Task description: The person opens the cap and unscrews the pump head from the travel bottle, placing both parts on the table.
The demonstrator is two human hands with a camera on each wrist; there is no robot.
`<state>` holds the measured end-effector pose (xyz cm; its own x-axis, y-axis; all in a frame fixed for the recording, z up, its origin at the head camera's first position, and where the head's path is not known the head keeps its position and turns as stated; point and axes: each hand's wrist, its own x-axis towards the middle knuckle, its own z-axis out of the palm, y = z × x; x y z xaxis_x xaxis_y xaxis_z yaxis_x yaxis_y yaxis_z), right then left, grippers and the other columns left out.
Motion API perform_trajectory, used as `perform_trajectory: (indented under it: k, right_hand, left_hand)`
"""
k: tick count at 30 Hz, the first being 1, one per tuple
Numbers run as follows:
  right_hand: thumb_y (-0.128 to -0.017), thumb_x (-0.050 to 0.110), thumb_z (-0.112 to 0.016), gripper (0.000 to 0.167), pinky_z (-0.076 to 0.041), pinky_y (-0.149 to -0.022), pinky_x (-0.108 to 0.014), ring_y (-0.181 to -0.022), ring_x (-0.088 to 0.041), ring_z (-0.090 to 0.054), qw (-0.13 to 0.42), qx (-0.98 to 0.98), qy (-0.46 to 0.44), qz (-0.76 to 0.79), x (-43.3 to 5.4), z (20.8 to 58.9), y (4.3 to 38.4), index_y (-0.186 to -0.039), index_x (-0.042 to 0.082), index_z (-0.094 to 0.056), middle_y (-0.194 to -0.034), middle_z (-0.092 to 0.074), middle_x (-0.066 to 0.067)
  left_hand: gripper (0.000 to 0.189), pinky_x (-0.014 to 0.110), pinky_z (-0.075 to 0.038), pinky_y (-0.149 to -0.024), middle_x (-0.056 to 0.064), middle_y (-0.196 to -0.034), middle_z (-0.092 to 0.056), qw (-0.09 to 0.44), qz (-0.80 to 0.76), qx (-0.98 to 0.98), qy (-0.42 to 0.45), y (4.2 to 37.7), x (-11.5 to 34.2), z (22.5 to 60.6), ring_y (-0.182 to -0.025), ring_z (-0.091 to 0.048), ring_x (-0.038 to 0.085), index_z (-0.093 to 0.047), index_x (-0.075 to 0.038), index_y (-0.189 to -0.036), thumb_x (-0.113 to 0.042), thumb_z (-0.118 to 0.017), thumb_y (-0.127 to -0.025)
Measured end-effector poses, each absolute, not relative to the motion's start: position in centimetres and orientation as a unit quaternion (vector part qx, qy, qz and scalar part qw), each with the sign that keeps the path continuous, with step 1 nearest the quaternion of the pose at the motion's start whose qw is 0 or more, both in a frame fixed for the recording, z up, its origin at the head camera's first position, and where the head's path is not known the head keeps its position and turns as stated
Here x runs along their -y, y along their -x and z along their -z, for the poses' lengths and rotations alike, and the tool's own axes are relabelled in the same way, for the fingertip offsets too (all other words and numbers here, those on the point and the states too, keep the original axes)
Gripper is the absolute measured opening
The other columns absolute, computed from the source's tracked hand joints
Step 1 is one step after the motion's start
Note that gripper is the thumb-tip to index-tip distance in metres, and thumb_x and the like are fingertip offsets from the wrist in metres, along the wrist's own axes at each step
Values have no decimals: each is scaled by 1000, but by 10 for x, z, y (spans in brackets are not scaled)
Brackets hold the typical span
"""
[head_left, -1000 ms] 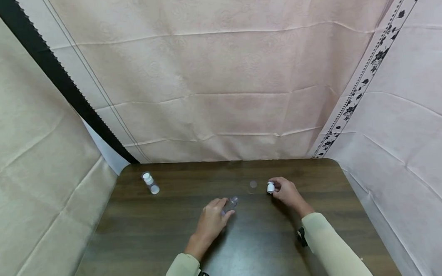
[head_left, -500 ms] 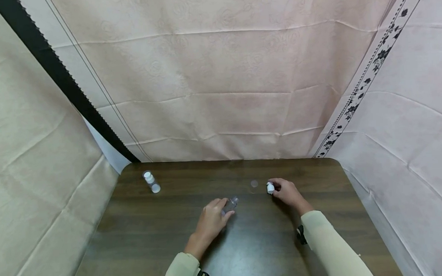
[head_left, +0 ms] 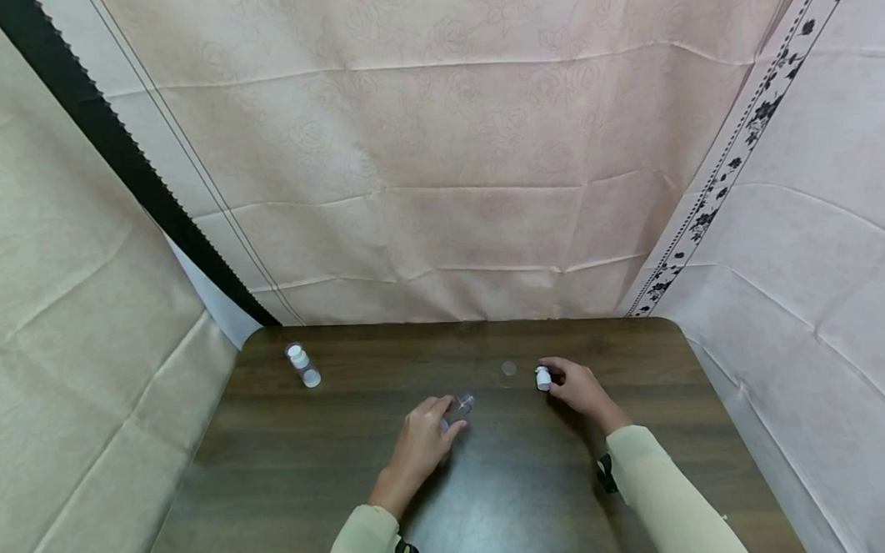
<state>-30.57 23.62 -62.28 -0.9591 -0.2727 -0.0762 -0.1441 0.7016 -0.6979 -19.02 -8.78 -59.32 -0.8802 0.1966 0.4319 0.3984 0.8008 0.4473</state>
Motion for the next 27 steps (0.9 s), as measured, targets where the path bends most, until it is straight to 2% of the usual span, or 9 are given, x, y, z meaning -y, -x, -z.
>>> perform_trajectory:
  k: [4, 11, 19, 22, 27]
  right_hand:
    - [-97, 6, -66, 49, -53, -95, -48, -122, -32, -63, 101, -911, 97, 387, -238, 622, 304, -145, 8, -57, -135, -66, -17]
    - [-97, 6, -65, 45, -55, -88, -41, -118, -31, -64, 83, -909, 102, 395, -241, 621, 300, -142, 8, -59, -132, -67, -17]
    - [-99, 7, -62, 45, -53, -92, -46, -122, -33, -63, 60, -903, 87, 416, -244, 614, 291, -144, 7, -57, -138, -64, -18]
    - [-99, 8, -59, 45, -52, -92, -47, -124, -33, -62, 38, -904, 77, 418, -245, 611, 288, -144, 10, -57, -143, -62, -17]
    - [-97, 7, -61, 46, -49, -94, -49, -127, -32, -59, -32, -910, 93, 404, -247, 606, 285, -142, 12, -60, -147, -60, -13]
  left_hand:
    - [37, 34, -61, -73, 8, -100, -74, 191, 284, 926, 157, 195, 87, 592, -88, -73, 20, -73, -3, -113, -22, -87, -84]
    - [38, 38, -63, -76, 10, -104, -74, 201, 293, 922, 155, 208, 86, 586, -93, -74, 23, -72, -3, -115, -20, -87, -85]
    - [39, 40, -62, -82, 13, -112, -75, 199, 295, 923, 145, 229, 85, 578, -100, -74, 27, -70, -4, -118, -19, -86, -86]
    - [38, 41, -62, -82, 14, -113, -75, 195, 306, 921, 139, 237, 83, 575, -101, -74, 28, -70, -4, -119, -18, -85, -87]
    - [38, 45, -62, -80, 16, -111, -76, 188, 322, 921, 116, 253, 80, 572, -99, -74, 31, -70, -5, -119, -18, -86, -86]
